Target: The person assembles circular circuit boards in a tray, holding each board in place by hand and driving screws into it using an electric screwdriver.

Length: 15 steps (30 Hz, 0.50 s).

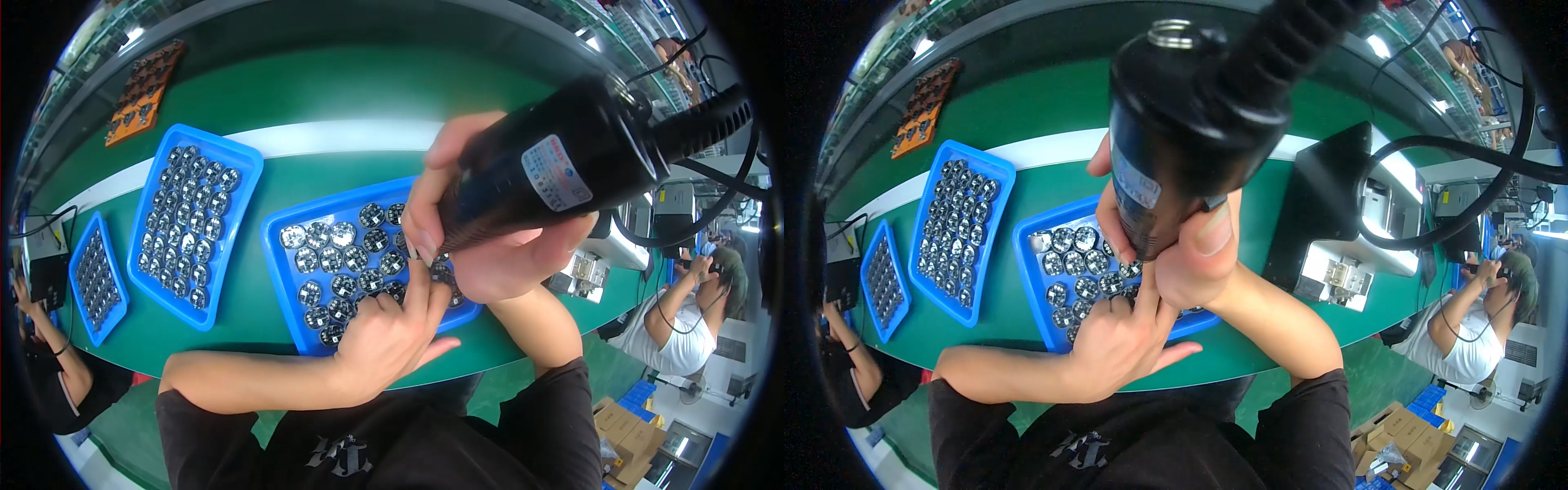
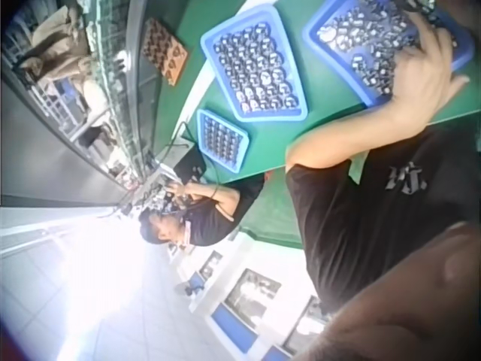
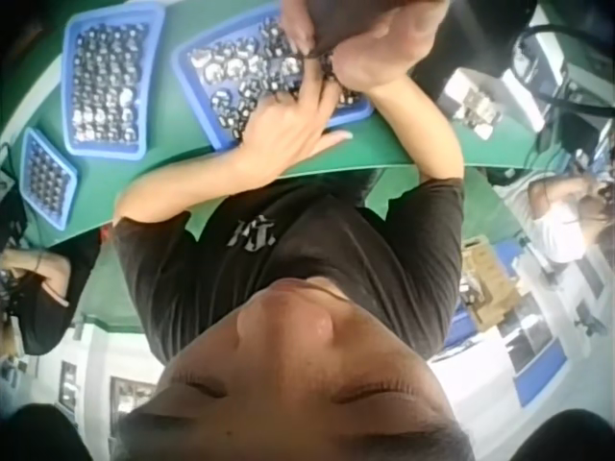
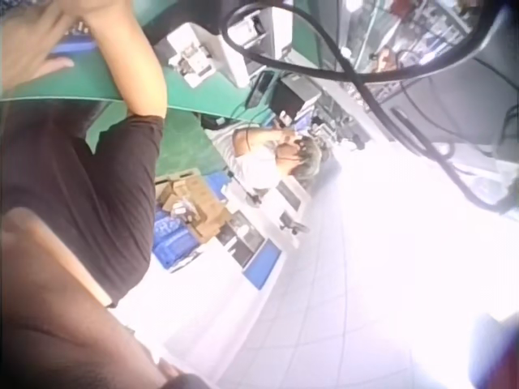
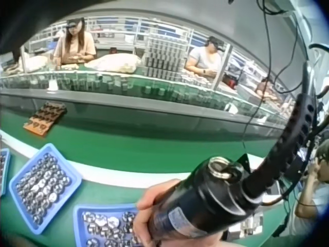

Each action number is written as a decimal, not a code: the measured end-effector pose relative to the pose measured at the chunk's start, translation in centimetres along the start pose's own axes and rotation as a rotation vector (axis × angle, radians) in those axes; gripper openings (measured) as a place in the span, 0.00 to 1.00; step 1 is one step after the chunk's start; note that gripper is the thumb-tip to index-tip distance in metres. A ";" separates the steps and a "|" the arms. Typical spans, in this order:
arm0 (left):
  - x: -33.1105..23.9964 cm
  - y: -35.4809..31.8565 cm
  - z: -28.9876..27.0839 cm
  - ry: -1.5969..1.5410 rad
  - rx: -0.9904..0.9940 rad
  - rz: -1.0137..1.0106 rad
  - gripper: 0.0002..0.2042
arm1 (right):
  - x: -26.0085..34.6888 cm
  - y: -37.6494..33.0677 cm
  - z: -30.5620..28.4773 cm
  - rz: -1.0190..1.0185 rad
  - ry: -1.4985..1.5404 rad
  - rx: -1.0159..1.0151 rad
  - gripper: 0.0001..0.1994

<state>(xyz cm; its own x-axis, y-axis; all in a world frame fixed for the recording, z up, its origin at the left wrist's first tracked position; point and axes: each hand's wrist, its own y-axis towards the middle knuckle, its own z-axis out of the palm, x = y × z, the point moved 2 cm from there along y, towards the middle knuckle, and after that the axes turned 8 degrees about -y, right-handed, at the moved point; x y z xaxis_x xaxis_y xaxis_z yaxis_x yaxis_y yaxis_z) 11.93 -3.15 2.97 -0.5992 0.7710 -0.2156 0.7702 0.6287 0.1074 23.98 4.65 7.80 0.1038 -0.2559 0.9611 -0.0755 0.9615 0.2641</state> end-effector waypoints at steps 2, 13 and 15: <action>0.0 0.0 0.0 -0.004 -0.015 0.007 0.33 | 0.2 0.1 0.1 0.035 0.084 0.036 0.52; 0.1 -0.5 1.4 -0.080 0.037 0.047 0.35 | 1.0 -1.2 0.4 0.018 0.002 0.203 0.19; 0.3 -0.4 1.7 -0.097 0.013 0.077 0.35 | 0.7 -1.8 0.3 -0.031 -0.008 0.171 0.14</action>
<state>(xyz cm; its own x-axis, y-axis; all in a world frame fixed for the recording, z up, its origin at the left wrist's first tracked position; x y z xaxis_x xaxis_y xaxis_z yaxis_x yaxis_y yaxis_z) 11.81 -3.40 1.24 -0.5145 0.8033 -0.3000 0.8164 0.5659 0.1150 23.87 2.68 8.02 0.1004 -0.2868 0.9527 -0.2399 0.9223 0.3030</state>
